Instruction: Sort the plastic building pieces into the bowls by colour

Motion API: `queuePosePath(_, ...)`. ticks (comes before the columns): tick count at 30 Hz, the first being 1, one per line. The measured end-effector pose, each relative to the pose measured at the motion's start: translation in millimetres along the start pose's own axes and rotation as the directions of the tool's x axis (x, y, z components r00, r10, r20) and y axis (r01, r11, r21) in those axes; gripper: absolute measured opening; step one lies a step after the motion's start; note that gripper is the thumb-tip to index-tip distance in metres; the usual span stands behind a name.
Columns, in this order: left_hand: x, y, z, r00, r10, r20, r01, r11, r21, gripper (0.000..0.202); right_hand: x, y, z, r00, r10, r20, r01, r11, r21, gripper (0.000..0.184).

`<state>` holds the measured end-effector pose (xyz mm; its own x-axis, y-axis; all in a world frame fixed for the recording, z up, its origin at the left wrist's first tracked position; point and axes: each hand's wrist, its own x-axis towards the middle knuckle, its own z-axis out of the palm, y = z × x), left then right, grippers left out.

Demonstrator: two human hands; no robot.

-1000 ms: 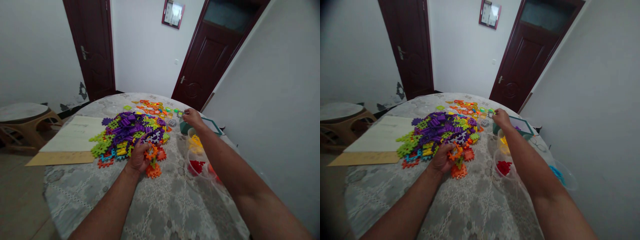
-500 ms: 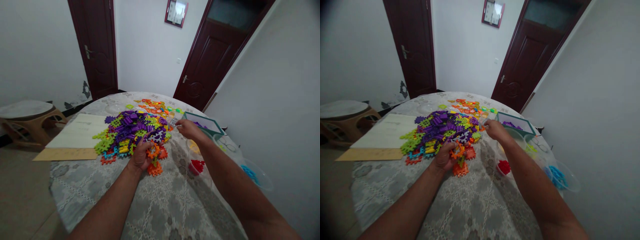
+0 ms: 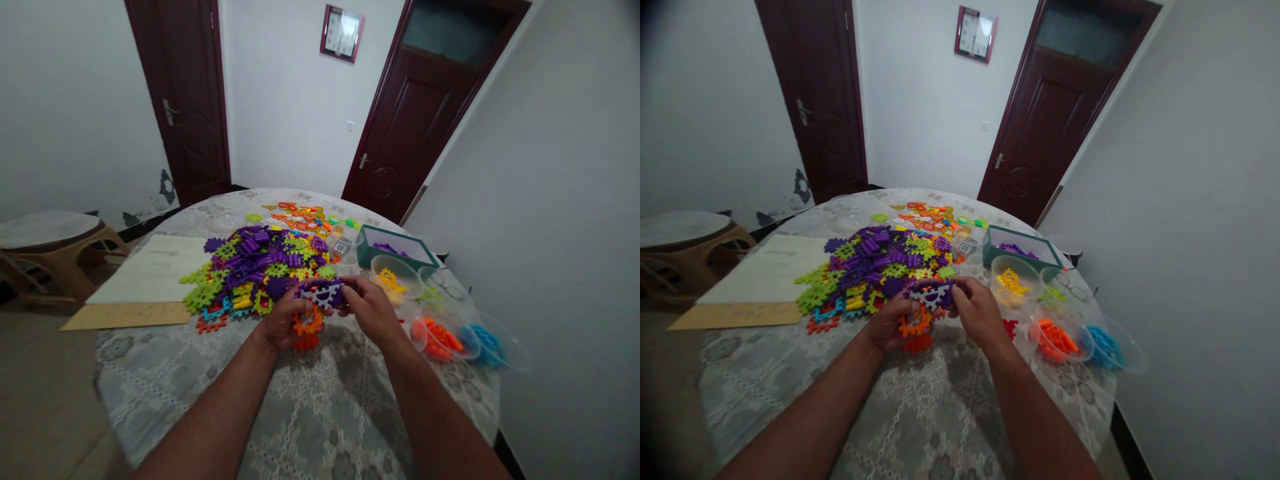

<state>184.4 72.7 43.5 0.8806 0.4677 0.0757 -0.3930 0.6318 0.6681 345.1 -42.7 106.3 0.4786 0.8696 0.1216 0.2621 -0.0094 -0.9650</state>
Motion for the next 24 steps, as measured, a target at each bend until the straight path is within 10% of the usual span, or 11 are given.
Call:
queuePosePath(14, 4.6, -1.4, -2.2, 0.990, -0.034, -0.138, 0.028, 0.999, -0.043, 0.036, -27.3, 12.7, -13.6, 0.978, -0.068, -0.197, 0.068, 0.998, -0.004, 0.042)
queuePosePath(24, 5.3, 0.3, 7.9, 0.985, -0.014, -0.172, 0.018, 1.000, 0.023, 0.036, 8.8, -9.9, -71.4, 0.993, -0.040, 0.112, 0.079, 0.927, -0.368, 0.025)
